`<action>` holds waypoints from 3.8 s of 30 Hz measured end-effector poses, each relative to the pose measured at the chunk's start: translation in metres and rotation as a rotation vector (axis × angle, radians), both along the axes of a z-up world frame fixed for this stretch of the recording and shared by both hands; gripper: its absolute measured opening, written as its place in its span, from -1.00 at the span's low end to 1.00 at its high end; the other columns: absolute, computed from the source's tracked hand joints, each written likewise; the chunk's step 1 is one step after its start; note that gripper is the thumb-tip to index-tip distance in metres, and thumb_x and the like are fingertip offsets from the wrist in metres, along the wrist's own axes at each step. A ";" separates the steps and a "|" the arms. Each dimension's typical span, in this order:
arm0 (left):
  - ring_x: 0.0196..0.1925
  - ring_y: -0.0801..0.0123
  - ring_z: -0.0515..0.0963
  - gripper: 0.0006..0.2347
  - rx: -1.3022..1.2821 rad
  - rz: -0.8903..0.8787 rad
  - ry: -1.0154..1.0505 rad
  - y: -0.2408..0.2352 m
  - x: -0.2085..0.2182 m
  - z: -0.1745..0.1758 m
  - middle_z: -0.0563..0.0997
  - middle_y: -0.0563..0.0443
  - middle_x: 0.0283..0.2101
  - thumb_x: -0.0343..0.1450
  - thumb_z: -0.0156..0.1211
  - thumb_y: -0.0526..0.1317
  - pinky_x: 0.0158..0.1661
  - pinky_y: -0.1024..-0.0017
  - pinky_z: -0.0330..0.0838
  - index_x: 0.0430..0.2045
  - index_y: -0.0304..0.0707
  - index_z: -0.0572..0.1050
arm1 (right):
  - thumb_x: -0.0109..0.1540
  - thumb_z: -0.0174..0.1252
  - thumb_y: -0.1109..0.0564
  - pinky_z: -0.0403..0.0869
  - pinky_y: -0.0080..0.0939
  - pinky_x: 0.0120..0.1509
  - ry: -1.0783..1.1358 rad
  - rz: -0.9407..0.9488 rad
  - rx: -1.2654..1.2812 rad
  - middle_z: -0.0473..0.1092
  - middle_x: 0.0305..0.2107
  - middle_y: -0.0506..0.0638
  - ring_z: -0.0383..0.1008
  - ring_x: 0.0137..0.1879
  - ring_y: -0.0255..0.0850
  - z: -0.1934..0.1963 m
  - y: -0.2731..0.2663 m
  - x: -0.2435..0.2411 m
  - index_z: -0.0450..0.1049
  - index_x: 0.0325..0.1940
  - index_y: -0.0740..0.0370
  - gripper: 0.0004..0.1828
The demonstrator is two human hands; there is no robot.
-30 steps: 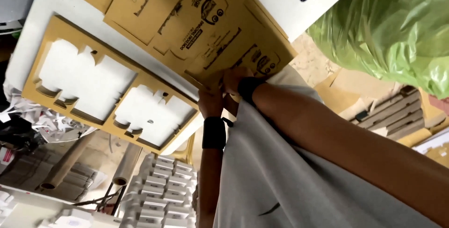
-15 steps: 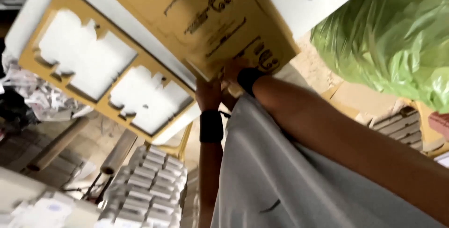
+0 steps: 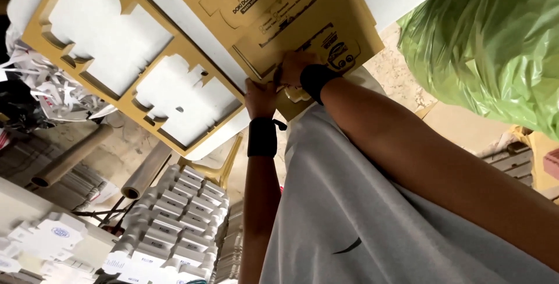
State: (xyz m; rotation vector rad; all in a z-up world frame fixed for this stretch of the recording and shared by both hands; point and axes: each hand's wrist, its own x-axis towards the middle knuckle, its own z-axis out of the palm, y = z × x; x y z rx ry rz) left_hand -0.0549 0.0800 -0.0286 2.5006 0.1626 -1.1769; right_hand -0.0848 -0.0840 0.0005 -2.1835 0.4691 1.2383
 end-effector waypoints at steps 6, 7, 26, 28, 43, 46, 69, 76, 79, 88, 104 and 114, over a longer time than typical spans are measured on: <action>0.12 -0.34 0.57 -0.65 -0.017 -0.001 0.004 0.002 -0.003 -0.007 0.60 -0.37 -0.10 0.34 0.08 0.06 0.13 -0.15 0.46 -0.12 -0.08 0.28 | 0.33 0.04 -0.17 0.29 -0.11 -0.25 0.004 -0.131 -0.024 0.38 -0.47 -0.33 0.36 -0.36 -0.30 0.008 0.001 0.004 0.25 -0.40 -0.06 -0.69; 0.12 -0.33 0.57 -0.66 -0.020 0.009 0.000 0.003 -0.003 -0.010 0.60 -0.38 -0.10 0.34 0.07 0.06 0.13 -0.14 0.46 -0.13 -0.08 0.29 | 0.34 0.03 -0.18 0.26 -0.09 -0.24 0.007 -0.208 -0.014 0.38 -0.46 -0.33 0.35 -0.35 -0.28 0.008 0.002 0.004 0.22 -0.41 -0.05 -0.67; -0.17 -0.08 0.57 -0.72 -0.066 0.145 0.045 -0.020 0.008 0.041 0.59 -0.17 -0.19 0.32 0.02 -0.03 -0.22 0.02 0.36 -0.31 -0.24 0.29 | 0.15 0.23 -0.16 0.35 -0.23 -0.43 0.169 -0.266 0.070 0.42 -0.74 -0.14 0.40 -0.59 -0.24 0.019 -0.004 0.020 0.45 -0.69 0.02 -0.61; -0.14 -0.07 0.58 -0.71 -0.074 0.148 0.073 -0.020 0.009 0.044 0.62 -0.19 -0.15 0.33 0.01 -0.03 -0.20 0.03 0.38 -0.27 -0.25 0.29 | 0.15 0.25 -0.10 0.34 -0.29 -0.54 0.158 -0.298 0.093 0.43 -0.75 -0.14 0.35 -0.65 -0.29 0.017 -0.003 0.018 0.45 -0.70 0.06 -0.63; -0.15 0.25 0.47 -0.83 -0.245 0.234 0.101 -0.002 0.010 -0.006 0.49 -0.03 -0.23 0.27 0.12 -0.23 -0.18 0.24 0.39 -0.38 -0.22 0.31 | 0.19 0.32 -0.33 0.45 -0.28 -0.27 0.105 -0.237 0.145 0.41 -0.79 -0.13 0.39 -0.65 -0.30 0.033 -0.013 0.012 0.45 -0.72 0.08 -0.42; -0.27 0.30 0.43 -0.85 -0.313 0.219 0.074 0.009 0.010 -0.034 0.47 -0.02 -0.32 0.27 0.16 -0.29 -0.29 0.24 0.36 -0.45 -0.22 0.29 | 0.19 0.34 -0.24 0.43 -0.20 -0.37 0.131 -0.254 0.152 0.47 -0.71 -0.11 0.41 -0.63 -0.25 0.031 -0.014 0.013 0.39 -0.20 0.28 -0.47; -0.24 0.27 0.46 -0.80 -0.319 0.144 0.239 0.024 0.015 -0.048 0.41 -0.05 -0.21 0.39 0.03 -0.23 -0.37 0.29 0.56 -0.18 -0.21 0.26 | 0.32 0.12 -0.18 0.38 -0.31 -0.41 0.101 -0.336 0.237 0.43 -0.77 -0.10 0.37 -0.66 -0.27 0.030 -0.022 0.006 0.49 -0.69 0.09 -0.46; -0.20 0.31 0.48 -0.77 -0.327 0.176 0.280 0.014 0.018 -0.031 0.44 -0.02 -0.18 0.35 0.07 -0.22 -0.37 0.34 0.52 -0.17 -0.16 0.26 | 0.30 0.14 -0.16 0.45 -0.29 -0.36 0.068 -0.317 0.225 0.42 -0.78 -0.10 0.40 -0.64 -0.27 0.031 -0.022 0.006 0.51 -0.68 0.10 -0.48; -0.20 0.26 0.54 -0.74 -0.328 0.217 0.300 0.008 0.021 -0.024 0.47 -0.07 -0.16 0.32 0.09 -0.25 -0.36 0.30 0.55 -0.16 -0.20 0.25 | 0.30 0.15 -0.18 0.44 -0.29 -0.37 0.081 -0.316 0.222 0.43 -0.76 -0.10 0.42 -0.63 -0.28 0.033 -0.022 0.007 0.53 -0.66 0.08 -0.50; -0.20 0.25 0.47 -0.78 -0.273 0.191 0.248 0.006 0.019 -0.024 0.39 -0.06 -0.20 0.32 0.10 -0.21 -0.42 0.32 0.53 -0.27 -0.23 0.25 | 0.27 0.16 -0.20 0.40 -0.34 -0.33 0.060 -0.314 0.215 0.41 -0.78 -0.13 0.40 -0.64 -0.30 0.038 -0.022 0.007 0.50 -0.69 0.08 -0.49; -0.22 0.30 0.47 -0.80 -0.245 0.143 0.227 0.009 0.021 -0.023 0.43 -0.04 -0.19 0.35 0.09 -0.15 -0.42 0.33 0.58 -0.31 -0.19 0.25 | 0.27 0.19 -0.25 0.38 -0.32 -0.39 0.096 -0.305 0.213 0.43 -0.77 -0.12 0.39 -0.65 -0.30 0.041 -0.022 0.011 0.51 -0.69 0.09 -0.46; -0.28 0.24 0.52 -0.84 -0.266 0.129 0.187 0.014 0.017 -0.033 0.46 -0.11 -0.23 0.36 0.05 -0.18 -0.49 0.31 0.61 -0.33 -0.21 0.26 | 0.26 0.18 -0.28 0.41 -0.30 -0.33 0.062 -0.303 0.204 0.43 -0.77 -0.13 0.41 -0.62 -0.30 0.039 -0.021 0.008 0.52 -0.68 0.07 -0.45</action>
